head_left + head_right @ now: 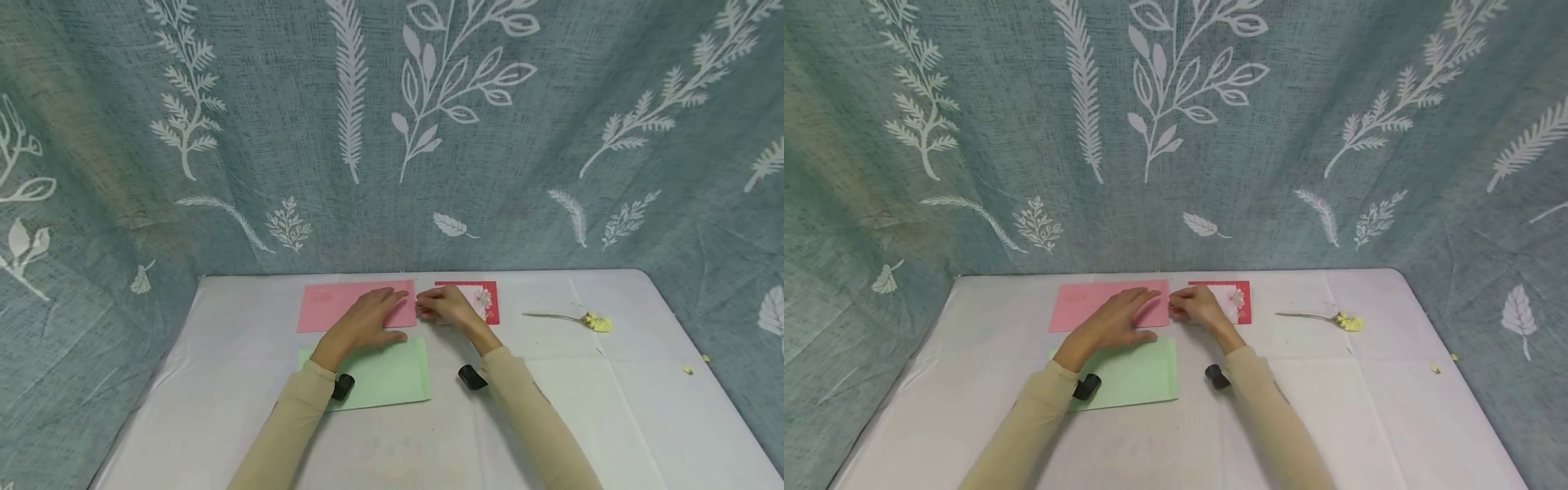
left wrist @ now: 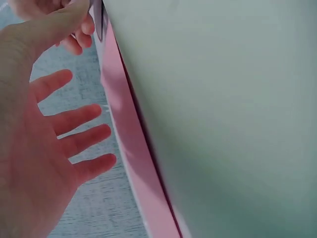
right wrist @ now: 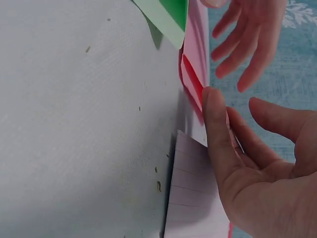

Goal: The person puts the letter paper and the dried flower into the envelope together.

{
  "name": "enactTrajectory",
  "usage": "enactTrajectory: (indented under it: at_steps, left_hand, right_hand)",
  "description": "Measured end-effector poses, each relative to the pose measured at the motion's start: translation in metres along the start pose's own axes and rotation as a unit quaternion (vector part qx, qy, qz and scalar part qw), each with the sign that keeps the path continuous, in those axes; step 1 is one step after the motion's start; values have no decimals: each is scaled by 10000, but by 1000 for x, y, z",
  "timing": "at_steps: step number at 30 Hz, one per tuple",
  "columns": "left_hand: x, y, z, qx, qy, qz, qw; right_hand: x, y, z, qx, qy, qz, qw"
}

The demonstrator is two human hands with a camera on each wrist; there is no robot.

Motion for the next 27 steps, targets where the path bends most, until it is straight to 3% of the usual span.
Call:
enactTrajectory:
  at_steps: [7,16,27]
  left_hand:
    - [-11,2,-11,294,-308,-53,9991]
    - [-11,5,-17,225,-581,-621,9961]
    - [-16,8,-18,-38,-478,-724,9962]
  right_hand:
    - [-5,1,3,-157,-7,-174,9997]
    - [-8,7,9,-140,35,-521,9985]
    - [-13,13,13,-103,9,-698,9975]
Point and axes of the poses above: each hand's wrist, its own x-axis away from the middle knuckle, its own y-axis out of the palm, z = x × y, the point moved 5 cm from there along -x, towards the middle knuckle, and after that the axes turned 13 degrees about y, right-handed, at the moved point
